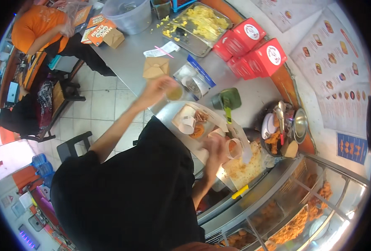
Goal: The person prepares take-out boxes by hand, retrieves rice from a cooler, and places fried chicken pieces into the boxes according to order receipts, then adds condiments and pens to the order before checking a tablet.
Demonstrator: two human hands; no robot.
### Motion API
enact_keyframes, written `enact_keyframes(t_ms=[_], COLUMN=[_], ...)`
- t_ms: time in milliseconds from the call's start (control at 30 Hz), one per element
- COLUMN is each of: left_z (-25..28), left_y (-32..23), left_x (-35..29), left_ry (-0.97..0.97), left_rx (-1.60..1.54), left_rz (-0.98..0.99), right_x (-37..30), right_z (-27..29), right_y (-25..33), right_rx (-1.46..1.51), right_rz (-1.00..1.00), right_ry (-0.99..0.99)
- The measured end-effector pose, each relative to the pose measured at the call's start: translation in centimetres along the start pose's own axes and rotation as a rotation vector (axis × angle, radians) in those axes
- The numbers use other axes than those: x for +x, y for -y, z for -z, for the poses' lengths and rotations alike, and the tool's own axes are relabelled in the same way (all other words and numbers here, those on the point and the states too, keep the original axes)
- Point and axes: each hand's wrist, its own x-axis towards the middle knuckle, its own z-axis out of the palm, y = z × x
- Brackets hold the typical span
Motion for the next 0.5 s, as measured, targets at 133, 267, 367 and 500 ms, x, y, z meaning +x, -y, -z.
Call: enact_keyframes(t_ms=[133, 267, 367, 500], left_z=[12.0, 15.0, 14.7, 13.2], left_y=[7.7, 12.1, 16.3, 16.2], left_x=[-0.1, 2.7, 4.3, 5.4], left_ry=[-0.319, -0.175, 0.11, 0.32], left_rx=[0.234, 0.064, -0.263, -0.59], left_rz=[0.169, 0.609, 0.895, 0.919], right_x=[3.1, 11.6, 17.6, 23.3], right_z=[-11.1, -19.4, -23.6, -25.8], right_y=[-3.8, -5.7, -6.3, -9.6], right_rx=[-0.128, -0.467, -1.097, -1.002], right_rz=[0.092, 0.428, 0.265, -0.073], right_ry=[0.556, 0.322, 0.385, 0.868])
